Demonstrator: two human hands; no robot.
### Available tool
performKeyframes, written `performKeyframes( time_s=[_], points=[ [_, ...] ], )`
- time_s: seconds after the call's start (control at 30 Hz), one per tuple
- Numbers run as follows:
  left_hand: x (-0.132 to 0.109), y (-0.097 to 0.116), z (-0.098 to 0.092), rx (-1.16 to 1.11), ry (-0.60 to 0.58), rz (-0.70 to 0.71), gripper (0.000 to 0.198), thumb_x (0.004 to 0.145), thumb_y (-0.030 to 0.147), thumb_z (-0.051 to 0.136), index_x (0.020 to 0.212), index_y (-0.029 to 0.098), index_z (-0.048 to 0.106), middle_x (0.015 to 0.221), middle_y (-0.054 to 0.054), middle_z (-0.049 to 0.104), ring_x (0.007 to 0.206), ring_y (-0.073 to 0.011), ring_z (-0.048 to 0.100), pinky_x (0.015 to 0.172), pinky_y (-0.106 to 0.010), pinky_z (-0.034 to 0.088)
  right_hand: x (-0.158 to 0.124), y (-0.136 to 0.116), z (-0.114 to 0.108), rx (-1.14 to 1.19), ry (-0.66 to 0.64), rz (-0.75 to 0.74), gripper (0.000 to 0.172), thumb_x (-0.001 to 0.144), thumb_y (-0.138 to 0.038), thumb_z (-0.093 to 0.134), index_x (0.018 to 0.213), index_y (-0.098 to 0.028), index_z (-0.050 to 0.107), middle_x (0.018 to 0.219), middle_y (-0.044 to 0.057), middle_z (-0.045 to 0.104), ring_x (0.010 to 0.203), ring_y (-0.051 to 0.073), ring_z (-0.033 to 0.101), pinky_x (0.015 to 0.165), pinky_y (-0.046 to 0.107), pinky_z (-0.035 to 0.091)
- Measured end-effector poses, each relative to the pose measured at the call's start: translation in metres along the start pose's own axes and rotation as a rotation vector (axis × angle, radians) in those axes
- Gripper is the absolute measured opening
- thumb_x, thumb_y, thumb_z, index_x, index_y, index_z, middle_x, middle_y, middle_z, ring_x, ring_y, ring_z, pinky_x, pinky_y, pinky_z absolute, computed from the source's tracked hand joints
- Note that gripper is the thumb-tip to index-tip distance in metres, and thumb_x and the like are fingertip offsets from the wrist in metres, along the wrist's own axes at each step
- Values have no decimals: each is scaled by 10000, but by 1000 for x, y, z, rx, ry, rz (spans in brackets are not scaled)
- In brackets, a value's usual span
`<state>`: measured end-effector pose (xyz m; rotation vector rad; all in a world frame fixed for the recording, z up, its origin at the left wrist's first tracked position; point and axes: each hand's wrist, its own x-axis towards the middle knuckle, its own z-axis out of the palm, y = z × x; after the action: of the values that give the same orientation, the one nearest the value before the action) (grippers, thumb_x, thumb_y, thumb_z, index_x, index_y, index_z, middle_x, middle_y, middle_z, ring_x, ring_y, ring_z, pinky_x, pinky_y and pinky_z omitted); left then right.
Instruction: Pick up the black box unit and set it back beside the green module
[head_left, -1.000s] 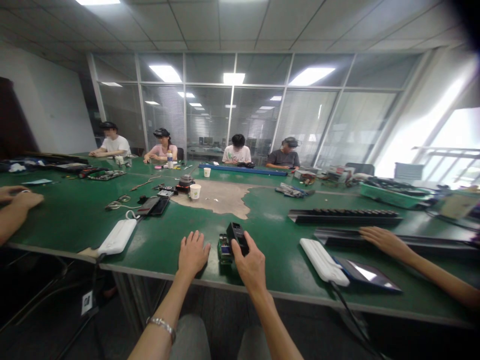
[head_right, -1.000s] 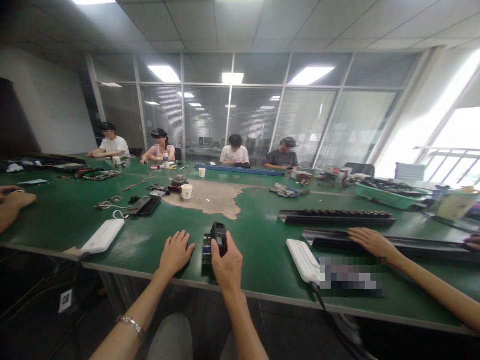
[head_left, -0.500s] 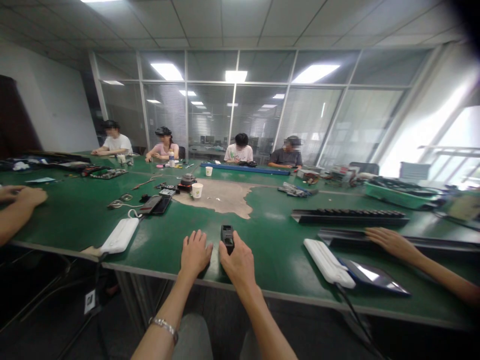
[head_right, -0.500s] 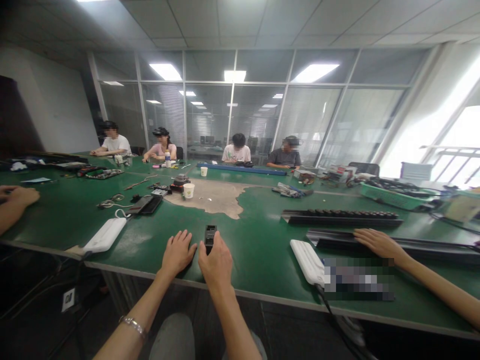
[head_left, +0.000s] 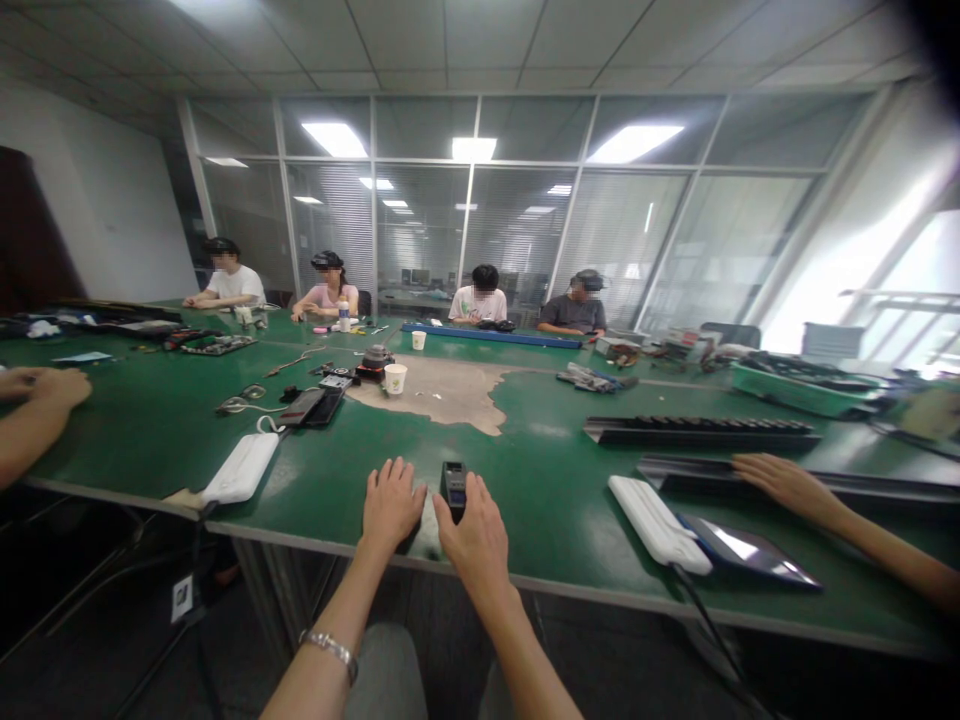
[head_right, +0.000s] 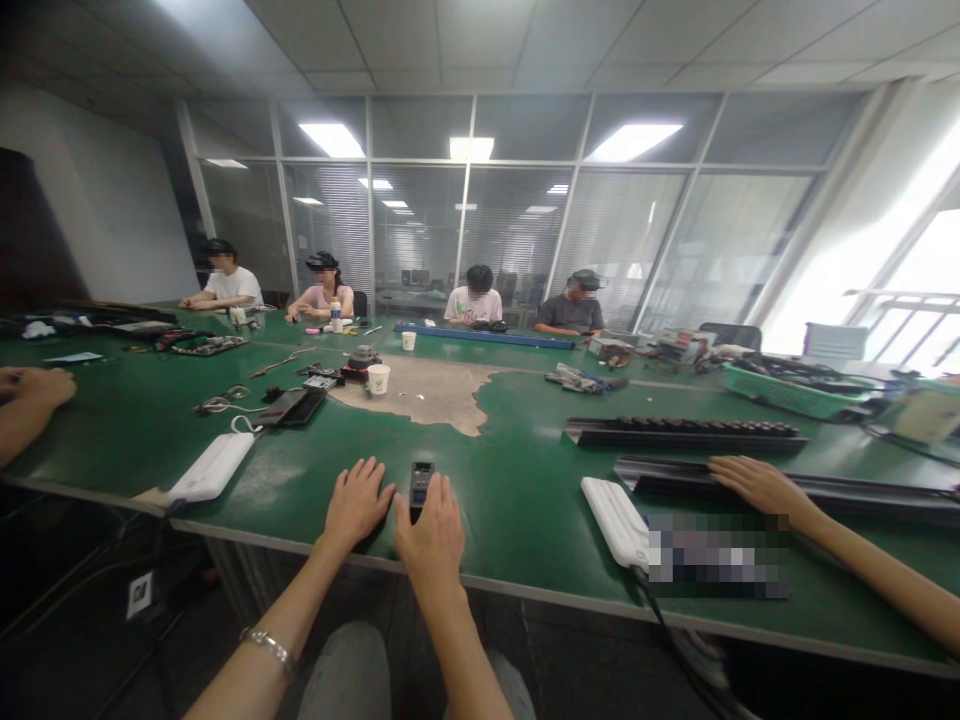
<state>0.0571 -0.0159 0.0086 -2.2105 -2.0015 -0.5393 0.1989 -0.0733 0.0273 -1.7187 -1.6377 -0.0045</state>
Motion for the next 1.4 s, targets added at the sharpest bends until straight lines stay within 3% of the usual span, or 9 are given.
performKeyframes(
  time_s=[0.4,0.63,0.83,1.03,1.2,1.4],
  points=[
    [0,0,0,-1,2,-1,515,965,479,375,1382,222,534,1516,-102,459,1418,-298,363,1155,-509,281,4,-5,-5,-69,-64,27,554,937,-394,458,1370,-53,513,1219,226,653,1087,303,657,882,368,487],
    [0,0,0,-16,10,-2,511,967,471,376,1378,214,535,1514,-107,459,1420,-297,358,1162,-501,267,7,-7,-8,2,-64,34,565,897,-357,512,1366,-42,523,1242,224,645,1127,302,642,919,353,479],
    [-1,0,-3,-11,12,4,511,966,472,381,1373,204,535,1508,-112,465,1411,-293,369,1156,-497,280,25,-14,-28,115,34,32,587,894,-390,521,1373,-50,530,1264,217,640,1165,304,621,969,366,464],
    [-1,0,-2,-11,7,1,513,967,478,376,1370,205,541,1513,-118,455,1412,-298,364,1154,-500,276,33,16,-42,138,119,24,617,881,-404,515,1373,-31,530,1314,207,613,1210,312,592,1033,390,434],
    [-1,0,0,-1,10,6,530,965,486,375,1382,199,535,1512,-113,459,1407,-300,370,1154,-500,279,21,45,-30,66,79,69,602,869,-365,516,1364,-24,534,1312,209,614,1195,301,604,1023,382,443],
    [0,-1,2,8,14,17,541,971,485,359,1382,183,539,1510,-118,462,1409,-299,370,1155,-490,281,16,57,-15,18,69,73,594,866,-341,512,1373,-32,526,1314,199,614,1190,311,602,1009,391,452]
  ],
)
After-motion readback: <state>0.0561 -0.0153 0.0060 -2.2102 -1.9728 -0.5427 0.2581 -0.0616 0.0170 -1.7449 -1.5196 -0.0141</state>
